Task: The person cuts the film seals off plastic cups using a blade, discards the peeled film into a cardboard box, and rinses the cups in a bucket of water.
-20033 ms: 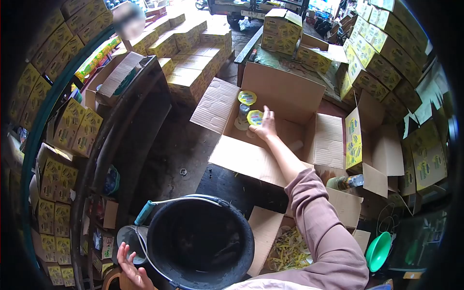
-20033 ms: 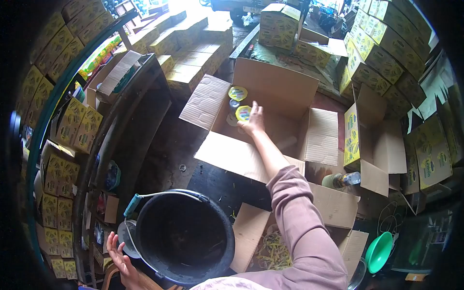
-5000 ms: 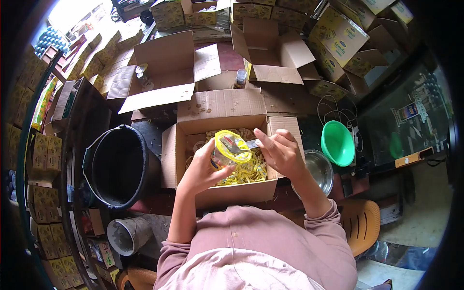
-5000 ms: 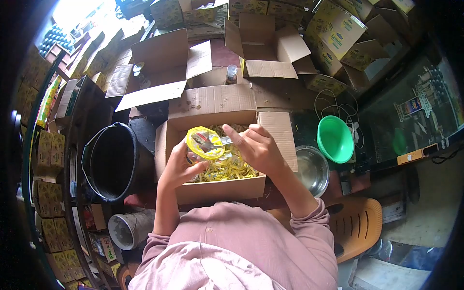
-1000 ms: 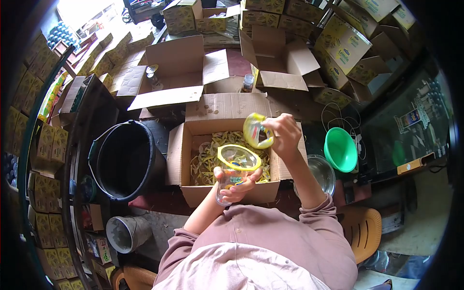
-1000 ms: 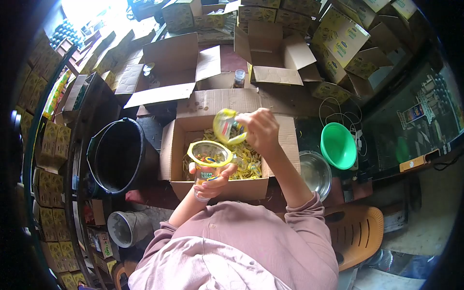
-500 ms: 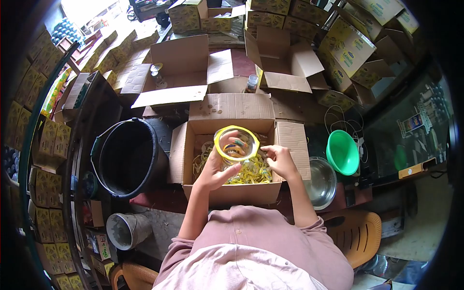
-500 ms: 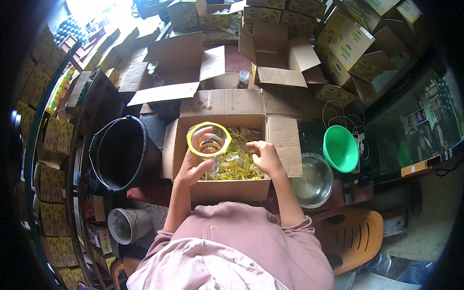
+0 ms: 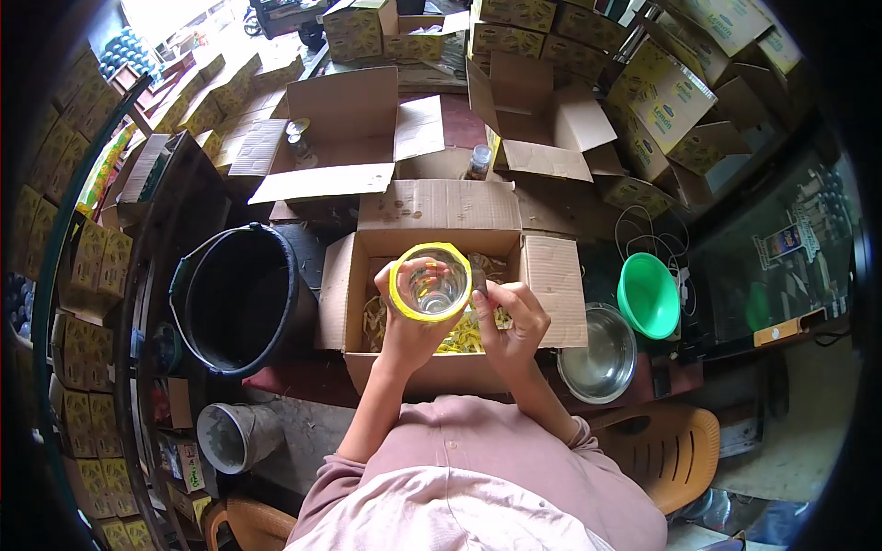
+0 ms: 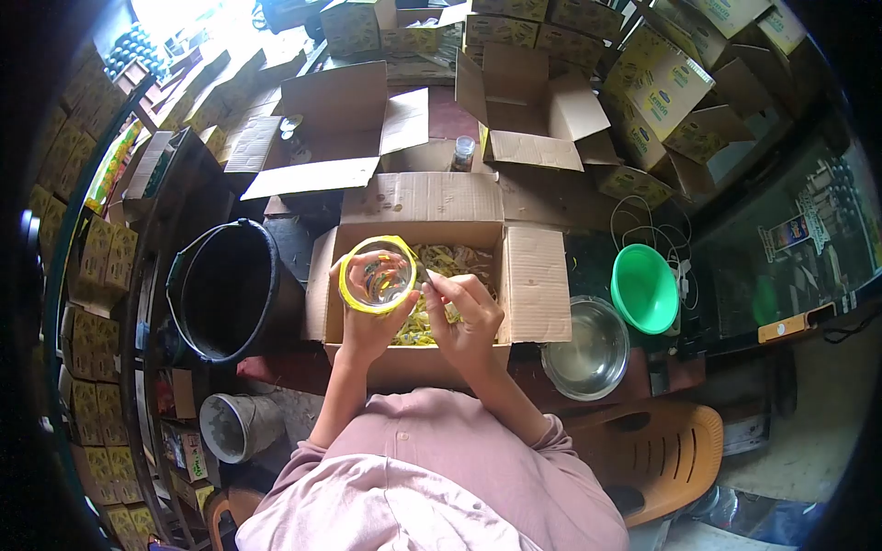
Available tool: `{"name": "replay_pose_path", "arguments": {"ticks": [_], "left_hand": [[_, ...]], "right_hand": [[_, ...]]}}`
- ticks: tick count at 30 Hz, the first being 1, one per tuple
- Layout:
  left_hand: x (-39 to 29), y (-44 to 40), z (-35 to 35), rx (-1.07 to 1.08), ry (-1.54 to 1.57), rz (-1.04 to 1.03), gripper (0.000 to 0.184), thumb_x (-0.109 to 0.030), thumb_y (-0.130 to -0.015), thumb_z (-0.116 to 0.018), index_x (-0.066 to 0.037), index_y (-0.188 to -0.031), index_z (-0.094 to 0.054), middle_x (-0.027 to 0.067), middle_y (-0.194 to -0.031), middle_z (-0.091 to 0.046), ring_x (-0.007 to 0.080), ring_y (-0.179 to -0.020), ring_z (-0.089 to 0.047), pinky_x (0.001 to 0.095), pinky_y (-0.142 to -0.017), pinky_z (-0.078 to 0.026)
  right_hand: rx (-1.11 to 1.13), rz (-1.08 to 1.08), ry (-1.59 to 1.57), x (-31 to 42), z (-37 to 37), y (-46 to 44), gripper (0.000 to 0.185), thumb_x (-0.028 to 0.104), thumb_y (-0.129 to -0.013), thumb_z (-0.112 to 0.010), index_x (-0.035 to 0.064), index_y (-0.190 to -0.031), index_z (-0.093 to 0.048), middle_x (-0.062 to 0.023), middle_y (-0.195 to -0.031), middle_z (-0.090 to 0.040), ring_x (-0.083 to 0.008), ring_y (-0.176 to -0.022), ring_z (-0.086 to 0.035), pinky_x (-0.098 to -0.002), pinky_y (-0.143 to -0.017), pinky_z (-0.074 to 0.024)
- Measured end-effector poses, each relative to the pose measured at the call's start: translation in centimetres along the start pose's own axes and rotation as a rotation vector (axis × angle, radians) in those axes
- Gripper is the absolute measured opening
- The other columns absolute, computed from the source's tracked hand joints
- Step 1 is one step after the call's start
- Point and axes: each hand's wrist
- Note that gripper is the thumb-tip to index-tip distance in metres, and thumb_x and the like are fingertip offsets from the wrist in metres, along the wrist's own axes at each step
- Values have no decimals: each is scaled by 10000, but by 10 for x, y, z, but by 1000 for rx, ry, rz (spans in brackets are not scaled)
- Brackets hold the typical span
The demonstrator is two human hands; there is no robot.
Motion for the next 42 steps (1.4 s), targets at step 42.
{"name": "replay_pose_path", "arguments": {"ticks": [42], "left_hand": [[5,6,-6,175,78,22,667,0,-665,-678,-51,-1194,-276,113,-1064,-438,189,-969,-503,306,-833,-441]], "right_hand": [[9,82,163,-14,12,-10,239,-45,-658,-664,44,-879,-651,-44,-632,-540,-138,-527,-529,-255,-470,-432]]}}
Point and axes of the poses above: each hand's wrist, its own y-axis away from the middle knuckle, its own z-axis out of the back of the hand, x = y × z
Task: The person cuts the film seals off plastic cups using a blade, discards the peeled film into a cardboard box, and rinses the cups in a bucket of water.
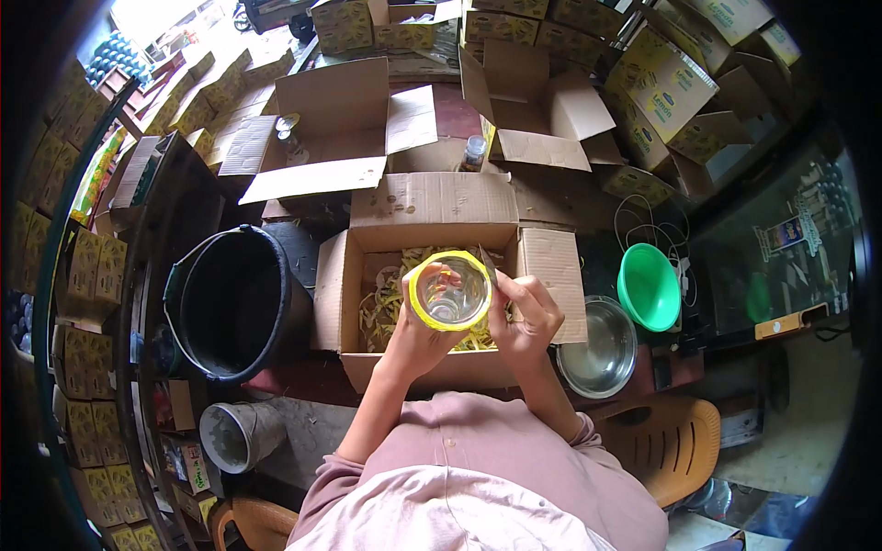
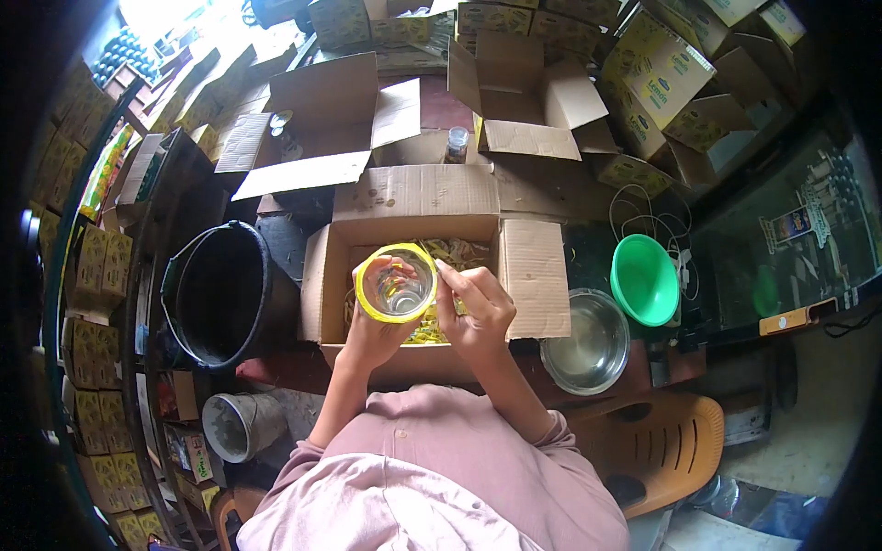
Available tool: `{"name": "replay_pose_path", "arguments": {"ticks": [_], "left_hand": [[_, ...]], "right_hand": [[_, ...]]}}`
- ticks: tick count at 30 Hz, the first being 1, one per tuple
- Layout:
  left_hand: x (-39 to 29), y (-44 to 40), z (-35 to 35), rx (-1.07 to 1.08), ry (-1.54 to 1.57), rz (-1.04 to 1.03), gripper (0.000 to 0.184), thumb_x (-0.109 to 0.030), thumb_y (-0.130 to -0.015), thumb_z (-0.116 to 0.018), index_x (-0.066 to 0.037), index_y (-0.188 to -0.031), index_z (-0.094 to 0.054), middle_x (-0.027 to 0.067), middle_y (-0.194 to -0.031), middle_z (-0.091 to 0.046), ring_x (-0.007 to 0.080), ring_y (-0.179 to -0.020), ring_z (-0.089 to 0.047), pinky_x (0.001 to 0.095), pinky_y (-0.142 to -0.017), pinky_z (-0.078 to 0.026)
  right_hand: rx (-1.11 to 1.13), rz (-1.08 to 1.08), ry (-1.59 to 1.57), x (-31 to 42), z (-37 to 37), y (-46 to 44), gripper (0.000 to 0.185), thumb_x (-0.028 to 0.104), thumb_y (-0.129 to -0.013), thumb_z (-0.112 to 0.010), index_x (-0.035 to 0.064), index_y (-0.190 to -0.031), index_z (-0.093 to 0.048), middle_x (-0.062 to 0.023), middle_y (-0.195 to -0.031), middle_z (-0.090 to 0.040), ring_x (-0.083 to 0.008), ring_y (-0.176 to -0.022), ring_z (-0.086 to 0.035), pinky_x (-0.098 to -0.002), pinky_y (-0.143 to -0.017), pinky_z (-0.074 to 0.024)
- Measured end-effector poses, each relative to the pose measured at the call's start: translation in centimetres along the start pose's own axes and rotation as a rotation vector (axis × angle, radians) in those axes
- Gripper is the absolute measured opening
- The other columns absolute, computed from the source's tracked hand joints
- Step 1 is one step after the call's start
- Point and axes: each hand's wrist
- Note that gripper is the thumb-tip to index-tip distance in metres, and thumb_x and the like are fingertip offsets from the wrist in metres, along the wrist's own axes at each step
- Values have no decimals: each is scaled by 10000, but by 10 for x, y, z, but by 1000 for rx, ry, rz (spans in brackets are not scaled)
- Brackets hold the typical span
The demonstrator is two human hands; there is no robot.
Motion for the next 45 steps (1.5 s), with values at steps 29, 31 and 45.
{"name": "replay_pose_path", "arguments": {"ticks": [29,31,45], "left_hand": [[5,2,10,153,20,45,707,-89,-642,-727,-21,-1201,-300,112,-1095,-438,212,-1009,-502,323,-871,-417],[5,2,11,166,58,45,692,-94,-660,-717,-19,-1206,-299,110,-1099,-437,203,-1021,-494,321,-881,-409],[-1,1,1,90,390,106,656,-23,-736,-635,-53,-1250,-230,116,-1139,-404,198,-1089,-426,318,-935,-342]], "right_hand": [[75,-225,-199,6,6,9,258,-58,-680,-626,13,-928,-641,-62,-650,-563,-124,-566,-559,-244,-529,-449],[75,-245,-199,8,7,7,243,-51,-684,-632,11,-918,-641,-58,-645,-562,-117,-567,-558,-244,-527,-449],[24,-160,-57,31,10,14,241,-3,-693,-655,21,-932,-641,-51,-619,-555,-118,-528,-561,-240,-497,-461]]}}
Point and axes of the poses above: each hand's wrist, its own y-axis away from the middle knuckle, its own z-axis out of the back of the hand, x = y × z
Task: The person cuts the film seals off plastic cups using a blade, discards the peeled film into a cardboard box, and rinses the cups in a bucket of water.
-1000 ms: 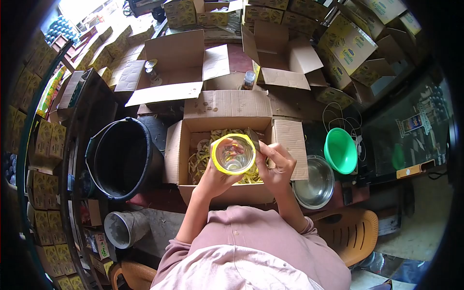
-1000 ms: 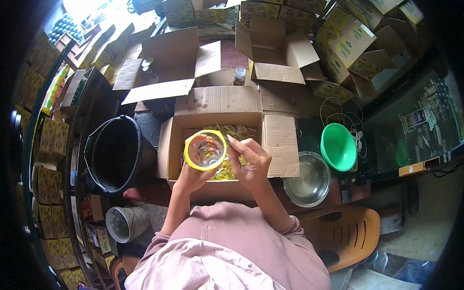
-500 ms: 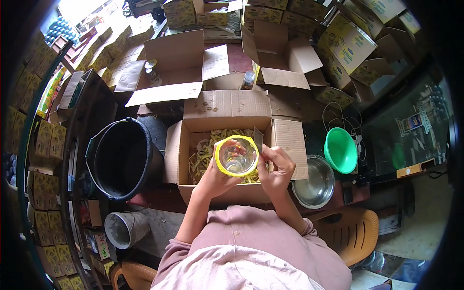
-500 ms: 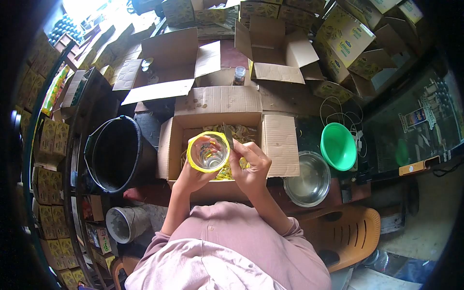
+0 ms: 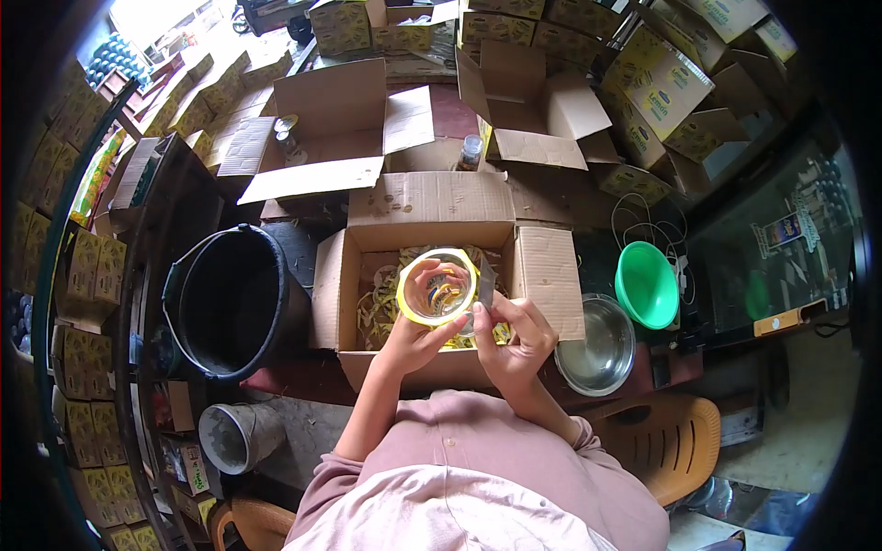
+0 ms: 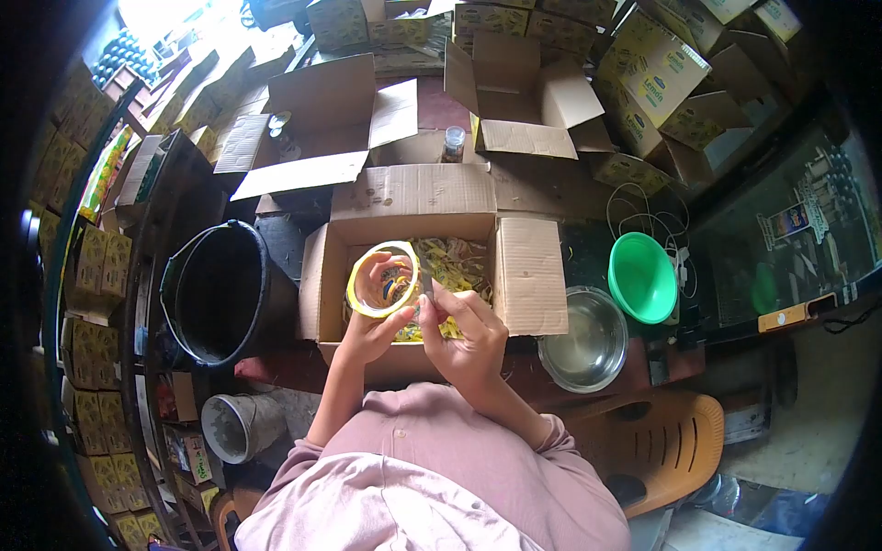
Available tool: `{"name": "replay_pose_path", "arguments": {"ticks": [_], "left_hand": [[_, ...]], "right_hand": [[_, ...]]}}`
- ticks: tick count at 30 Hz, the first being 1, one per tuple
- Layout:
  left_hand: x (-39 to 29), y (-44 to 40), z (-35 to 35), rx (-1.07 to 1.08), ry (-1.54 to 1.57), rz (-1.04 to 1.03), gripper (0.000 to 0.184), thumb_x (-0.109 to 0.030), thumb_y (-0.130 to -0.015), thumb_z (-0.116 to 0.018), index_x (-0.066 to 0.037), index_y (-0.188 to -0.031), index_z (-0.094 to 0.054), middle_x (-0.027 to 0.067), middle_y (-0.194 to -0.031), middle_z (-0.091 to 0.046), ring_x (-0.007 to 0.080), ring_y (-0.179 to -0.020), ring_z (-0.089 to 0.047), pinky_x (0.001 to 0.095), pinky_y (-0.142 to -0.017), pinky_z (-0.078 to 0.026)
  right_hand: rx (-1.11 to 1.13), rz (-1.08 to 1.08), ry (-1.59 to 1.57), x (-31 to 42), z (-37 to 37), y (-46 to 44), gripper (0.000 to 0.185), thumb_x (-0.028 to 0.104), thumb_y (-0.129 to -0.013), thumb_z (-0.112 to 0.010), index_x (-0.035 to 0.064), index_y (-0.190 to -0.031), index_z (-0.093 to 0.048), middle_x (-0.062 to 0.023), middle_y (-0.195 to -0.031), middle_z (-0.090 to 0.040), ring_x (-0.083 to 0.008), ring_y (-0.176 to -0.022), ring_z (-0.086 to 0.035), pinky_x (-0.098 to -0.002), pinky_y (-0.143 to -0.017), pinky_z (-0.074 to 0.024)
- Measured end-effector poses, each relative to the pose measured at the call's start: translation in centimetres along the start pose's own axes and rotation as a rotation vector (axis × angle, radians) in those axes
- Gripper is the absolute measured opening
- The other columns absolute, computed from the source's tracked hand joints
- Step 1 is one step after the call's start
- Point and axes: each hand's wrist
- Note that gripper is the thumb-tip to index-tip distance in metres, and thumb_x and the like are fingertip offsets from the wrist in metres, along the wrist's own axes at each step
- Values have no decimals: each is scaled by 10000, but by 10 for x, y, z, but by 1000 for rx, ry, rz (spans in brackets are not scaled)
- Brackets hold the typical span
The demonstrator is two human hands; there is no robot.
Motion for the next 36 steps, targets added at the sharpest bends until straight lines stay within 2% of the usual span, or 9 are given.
{"name": "replay_pose_path", "arguments": {"ticks": [8,14,19,22,24,27,28,31,36], "left_hand": [[6,2,0,17,-33,-15,682,-28,-725,-657,-70,-1253,-227,104,-1167,-368,191,-1097,-414,309,-939,-344],[8,5,4,72,-279,-24,686,-69,-665,-721,-29,-1208,-304,108,-1131,-391,203,-1065,-457,315,-907,-386],[4,4,3,57,-176,-28,689,-59,-668,-712,-28,-1216,-296,105,-1143,-389,203,-1068,-447,324,-915,-374],[-1,2,3,44,-116,-24,676,-46,-690,-691,-31,-1226,-280,104,-1152,-388,204,-1077,-443,329,-926,-369],[-1,2,4,69,-90,-35,662,-20,-715,-659,-32,-1244,-259,105,-1164,-386,209,-1100,-435,334,-938,-365],[-5,4,-1,-14,339,103,639,15,-758,-589,-38,-1277,-221,111,-1193,-376,223,-1143,-415,343,-959,-353],[-4,5,0,29,368,72,632,30,-785,-535,-49,-1304,-184,121,-1221,-361,235,-1166,-402,344,-967,-344],[-2,5,-1,19,383,96,623,12,-795,-528,-55,-1308,-179,131,-1234,-349,229,-1167,-394,347,-974,-334],[0,7,-2,32,327,87,621,9,-795,-531,-50,-1303,-180,133,-1240,-342,220,-1182,-369,349,-974,-327]], "right_hand": [[-25,59,36,-3,-1,-1,268,-4,-690,-651,24,-956,-631,-48,-628,-547,-124,-531,-560,-242,-499,-464],[-44,126,81,-11,-1,-9,265,-26,-679,-646,23,-939,-635,-51,-634,-547,-130,-530,-551,-244,-489,-454],[-34,84,-77,-17,0,-14,246,-49,-662,-648,15,-899,-643,-50,-606,-544,-114,-513,-537,-230,-478,-439],[-74,79,-40,-9,2,-11,204,-67,-656,-646,-12,-850,-621,-47,-590,-535,-97,-511,-505,-209,-449,-355],[-54,53,-61,-8,1,-6,197,-64,-656,-648,-15,-845,-621,-45,-585,-531,-95,-506,-503,-211,-446,-356],[-57,54,-64,-4,0,-2,194,-62,-652,-652,-17,-839,-624,-44,-579,-527,-90,-497,-500,-211,-437,-353],[-64,60,-61,-1,0,-2,195,-61,-650,-653,-17,-837,-625,-44,-578,-526,-89,-494,-499,-210,-434,-351],[-23,36,-32,7,4,-4,225,-47,-664,-644,9,-882,-644,-44,-599,-550,-99,-500,-550,-212,-466,-451],[7,32,-21,7,5,-7,244,-39,-664,-645,9,-903,-645,-43,-604,-548,-95,-489,-538,-213,-459,-445]]}}
Point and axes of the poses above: each hand's wrist, its own y-axis away from the middle knuckle, its own z-axis out of the back of the hand, x = y × z
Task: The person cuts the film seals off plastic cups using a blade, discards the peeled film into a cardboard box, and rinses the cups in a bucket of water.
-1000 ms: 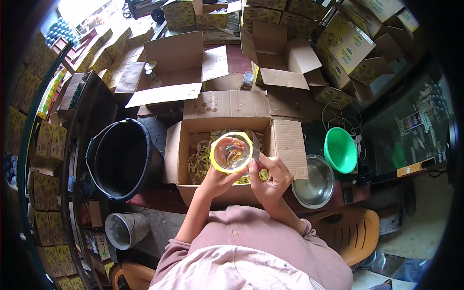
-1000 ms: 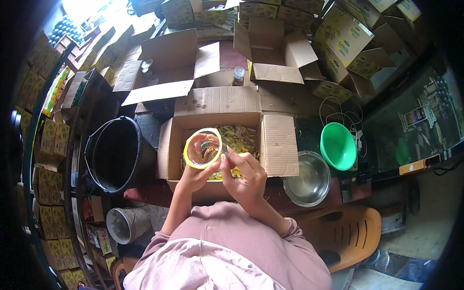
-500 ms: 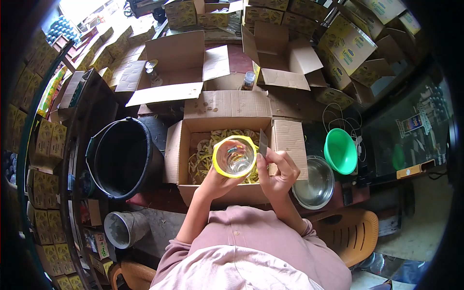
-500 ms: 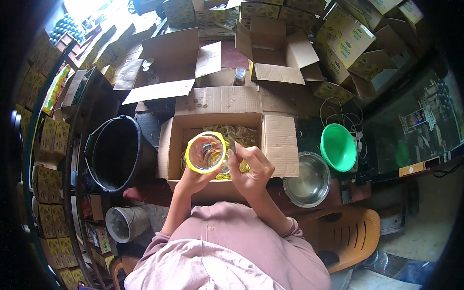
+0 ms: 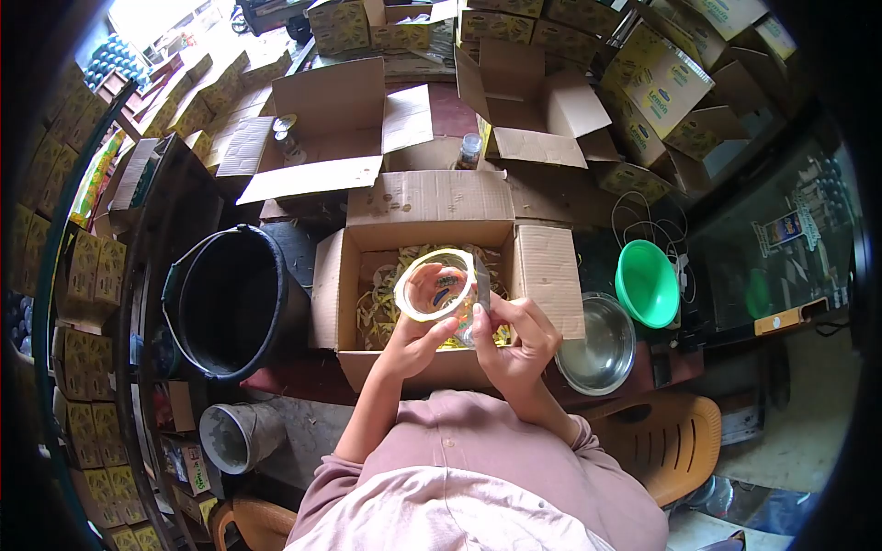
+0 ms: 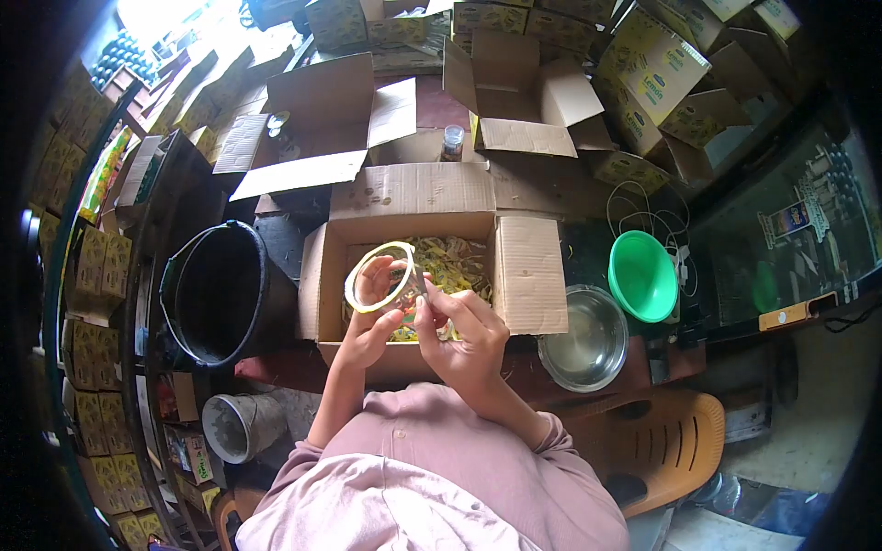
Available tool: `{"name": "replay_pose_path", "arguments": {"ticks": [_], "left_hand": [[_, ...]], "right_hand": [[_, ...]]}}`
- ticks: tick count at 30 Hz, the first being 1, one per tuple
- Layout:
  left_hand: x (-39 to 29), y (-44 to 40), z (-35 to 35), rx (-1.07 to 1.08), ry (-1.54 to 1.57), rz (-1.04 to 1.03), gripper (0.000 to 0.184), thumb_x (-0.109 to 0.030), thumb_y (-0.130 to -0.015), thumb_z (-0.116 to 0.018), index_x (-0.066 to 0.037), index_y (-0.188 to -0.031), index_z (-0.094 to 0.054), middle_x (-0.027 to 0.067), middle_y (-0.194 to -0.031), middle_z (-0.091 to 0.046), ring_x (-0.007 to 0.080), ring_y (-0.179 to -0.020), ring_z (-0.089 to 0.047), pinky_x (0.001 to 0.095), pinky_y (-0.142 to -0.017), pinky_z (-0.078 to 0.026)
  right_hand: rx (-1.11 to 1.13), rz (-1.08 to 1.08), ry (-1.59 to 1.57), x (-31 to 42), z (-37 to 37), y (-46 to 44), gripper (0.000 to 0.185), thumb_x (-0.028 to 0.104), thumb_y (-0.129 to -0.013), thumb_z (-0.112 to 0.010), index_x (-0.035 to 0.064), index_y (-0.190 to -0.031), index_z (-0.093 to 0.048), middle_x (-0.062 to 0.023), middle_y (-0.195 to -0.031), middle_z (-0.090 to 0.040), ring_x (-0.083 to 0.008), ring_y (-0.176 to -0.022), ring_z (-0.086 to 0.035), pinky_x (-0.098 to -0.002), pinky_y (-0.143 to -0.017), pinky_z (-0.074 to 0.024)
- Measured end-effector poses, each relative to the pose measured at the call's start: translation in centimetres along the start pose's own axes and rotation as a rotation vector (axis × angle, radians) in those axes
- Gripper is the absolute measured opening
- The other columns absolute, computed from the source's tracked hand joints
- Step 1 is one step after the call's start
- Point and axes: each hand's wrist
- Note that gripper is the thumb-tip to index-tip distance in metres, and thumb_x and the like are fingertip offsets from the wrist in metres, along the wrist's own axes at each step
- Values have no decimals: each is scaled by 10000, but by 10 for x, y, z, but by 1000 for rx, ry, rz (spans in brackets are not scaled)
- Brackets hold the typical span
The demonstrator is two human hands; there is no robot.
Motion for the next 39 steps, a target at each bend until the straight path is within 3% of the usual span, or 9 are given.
{"name": "replay_pose_path", "arguments": {"ticks": [16,31,34,39], "left_hand": [[-5,-1,-5,54,-186,-37,668,26,-775,-559,-51,-1278,-126,131,-1195,-348,215,-1127,-406,324,-938,-352],[-4,-1,2,61,-349,-29,651,-61,-726,-627,-23,-1250,-243,120,-1148,-388,217,-1097,-430,325,-945,-332],[-1,2,12,115,-607,-57,643,-71,-698,-643,-16,-1237,-298,122,-1168,-393,236,-1101,-429,337,-955,-325],[0,3,11,127,-494,-48,702,-68,-671,-644,-16,-1262,-269,126,-1194,-385,233,-1117,-428,343,-956,-333]], "right_hand": [[-24,29,22,-5,-1,-2,227,-40,-660,-642,6,-883,-648,-41,-602,-547,-102,-493,-542,-219,-460,-447],[-40,80,87,-13,0,-4,248,-45,-640,-647,21,-878,-658,-38,-597,-536,-112,-489,-533,-228,-461,-440],[-13,70,149,-12,2,-6,259,-52,-635,-651,25,-882,-657,-44,-600,-538,-113,-494,-537,-228,-460,-439],[11,26,-25,-19,5,-12,251,-59,-641,-657,25,-878,-656,-47,-604,-544,-114,-498,-541,-224,-458,-434]]}}
Point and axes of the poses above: each hand's wrist, its own y-axis away from the middle knuckle, its own z-axis out of the back of the hand, x = y × z
